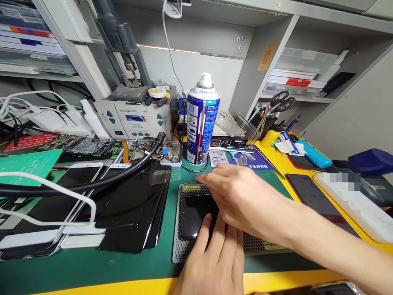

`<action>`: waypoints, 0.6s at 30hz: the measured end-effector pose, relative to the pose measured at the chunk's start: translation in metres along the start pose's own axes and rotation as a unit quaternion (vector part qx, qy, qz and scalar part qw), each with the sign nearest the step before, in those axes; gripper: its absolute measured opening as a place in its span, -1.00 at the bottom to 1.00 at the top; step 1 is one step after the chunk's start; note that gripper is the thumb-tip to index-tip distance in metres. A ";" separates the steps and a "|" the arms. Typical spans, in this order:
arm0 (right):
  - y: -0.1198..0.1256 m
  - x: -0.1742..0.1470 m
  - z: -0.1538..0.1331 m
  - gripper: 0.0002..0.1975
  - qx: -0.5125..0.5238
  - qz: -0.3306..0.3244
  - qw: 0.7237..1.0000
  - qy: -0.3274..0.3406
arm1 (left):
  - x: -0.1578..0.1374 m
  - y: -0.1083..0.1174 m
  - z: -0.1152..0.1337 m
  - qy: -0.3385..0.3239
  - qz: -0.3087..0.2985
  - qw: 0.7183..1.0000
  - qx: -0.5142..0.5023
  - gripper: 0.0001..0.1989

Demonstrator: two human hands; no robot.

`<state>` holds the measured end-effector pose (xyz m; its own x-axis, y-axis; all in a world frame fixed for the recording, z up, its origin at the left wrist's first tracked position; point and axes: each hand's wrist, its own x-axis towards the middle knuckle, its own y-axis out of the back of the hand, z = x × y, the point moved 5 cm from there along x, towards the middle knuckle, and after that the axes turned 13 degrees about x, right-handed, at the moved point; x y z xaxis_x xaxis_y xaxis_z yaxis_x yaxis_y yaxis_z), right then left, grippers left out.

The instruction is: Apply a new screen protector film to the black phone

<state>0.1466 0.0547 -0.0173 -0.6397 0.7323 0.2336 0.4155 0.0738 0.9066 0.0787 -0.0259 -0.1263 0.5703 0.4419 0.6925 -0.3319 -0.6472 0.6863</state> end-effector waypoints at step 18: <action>-0.035 -0.008 -0.011 -0.61 -0.096 -0.084 0.983 0.135 | 0.000 -0.008 0.007 0.072 0.047 0.996 0.016 -0.60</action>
<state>0.1305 0.0387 -0.0474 -0.8481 0.5122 0.1354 0.1754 0.0303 0.9840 0.0866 -0.0249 -0.1340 0.4233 0.4611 0.7799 -0.3533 -0.7087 0.6107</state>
